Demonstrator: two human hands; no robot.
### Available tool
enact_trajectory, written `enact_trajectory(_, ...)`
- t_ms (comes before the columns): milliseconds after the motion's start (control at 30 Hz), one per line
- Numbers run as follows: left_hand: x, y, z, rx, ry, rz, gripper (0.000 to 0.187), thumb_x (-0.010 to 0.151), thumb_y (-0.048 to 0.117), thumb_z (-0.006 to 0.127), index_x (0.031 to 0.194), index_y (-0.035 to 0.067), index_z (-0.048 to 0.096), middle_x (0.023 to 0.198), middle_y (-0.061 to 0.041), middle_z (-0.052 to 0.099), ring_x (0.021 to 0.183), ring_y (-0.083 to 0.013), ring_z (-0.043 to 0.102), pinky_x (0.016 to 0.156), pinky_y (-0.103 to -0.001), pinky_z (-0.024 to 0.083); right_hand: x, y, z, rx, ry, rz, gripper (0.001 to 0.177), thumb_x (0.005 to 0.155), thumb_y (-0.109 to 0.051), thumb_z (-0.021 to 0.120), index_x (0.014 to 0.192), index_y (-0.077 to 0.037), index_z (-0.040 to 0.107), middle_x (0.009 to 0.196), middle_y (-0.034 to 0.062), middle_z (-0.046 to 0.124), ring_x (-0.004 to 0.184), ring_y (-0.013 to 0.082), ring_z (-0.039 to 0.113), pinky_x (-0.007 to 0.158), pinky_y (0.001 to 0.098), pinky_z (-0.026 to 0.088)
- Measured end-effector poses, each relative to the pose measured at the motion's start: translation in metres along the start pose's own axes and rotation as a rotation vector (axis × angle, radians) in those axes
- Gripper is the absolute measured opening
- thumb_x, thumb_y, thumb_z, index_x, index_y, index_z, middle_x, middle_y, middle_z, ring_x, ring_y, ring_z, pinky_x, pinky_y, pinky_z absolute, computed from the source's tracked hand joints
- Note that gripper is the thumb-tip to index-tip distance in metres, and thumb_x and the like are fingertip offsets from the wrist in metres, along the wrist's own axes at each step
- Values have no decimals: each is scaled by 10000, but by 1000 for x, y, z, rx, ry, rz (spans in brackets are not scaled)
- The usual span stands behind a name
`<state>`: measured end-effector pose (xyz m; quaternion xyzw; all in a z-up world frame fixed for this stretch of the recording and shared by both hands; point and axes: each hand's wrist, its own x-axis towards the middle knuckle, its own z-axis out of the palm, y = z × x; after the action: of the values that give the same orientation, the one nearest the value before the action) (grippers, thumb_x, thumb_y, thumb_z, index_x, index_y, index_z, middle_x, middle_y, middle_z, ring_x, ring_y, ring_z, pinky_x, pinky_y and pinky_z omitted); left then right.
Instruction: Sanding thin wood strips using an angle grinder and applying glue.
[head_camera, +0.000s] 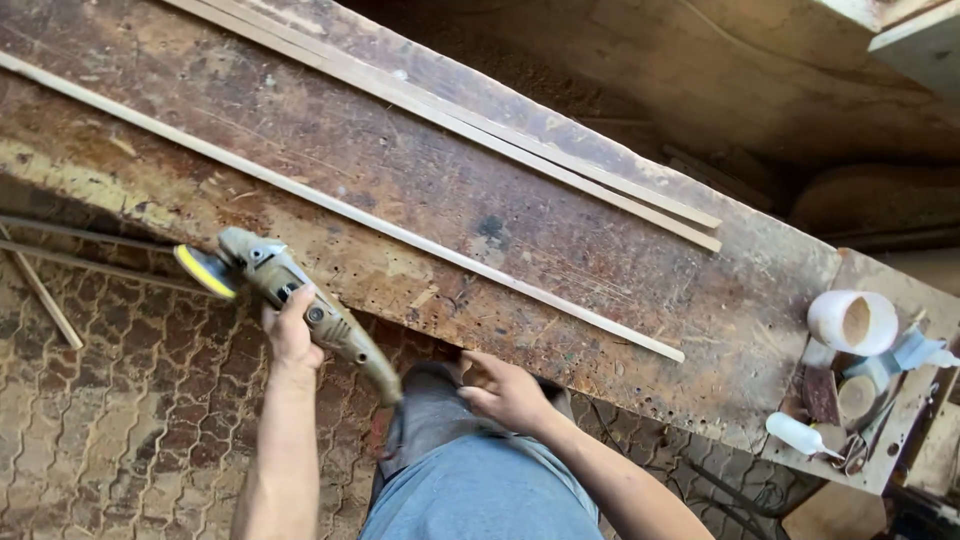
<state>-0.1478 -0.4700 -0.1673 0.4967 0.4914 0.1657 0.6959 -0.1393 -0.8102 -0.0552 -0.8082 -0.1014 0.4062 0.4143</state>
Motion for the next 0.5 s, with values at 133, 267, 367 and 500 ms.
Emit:
enact_trajectory(133,-29,78,54,381,-35,-87,546,826,56,696,1301,6,431,1004,-90,579,777,-188,628,673,-329,610,-56,91,-20,-73,32,457,606,942,-325,657,1514,-217,491,1047,43,767,849,149,728,749,258,613)
enact_trajectory(267,-51,96,93,747,101,-110,506,869,59,656,1322,47,430,1081,-146,615,774,-236,667,654,-371,607,-118,251,23,-150,248,741,654,853,-465,677,1438,-186,596,1208,67,741,1039,229,713,901,325,568)
enact_trajectory(367,-35,71,95,834,118,-100,585,858,122,702,1367,24,430,1172,-183,568,919,-290,639,776,-435,595,-160,341,65,-118,251,964,664,857,-496,729,1412,-144,639,1363,79,724,1214,255,718,1041,374,574)
enact_trajectory(500,-44,93,107,1052,-9,-202,682,879,335,664,1432,36,402,1086,-183,666,773,-243,693,655,-367,604,-179,439,134,407,309,1243,469,938,-290,719,1348,-64,755,1378,97,732,1316,309,627,1126,449,508)
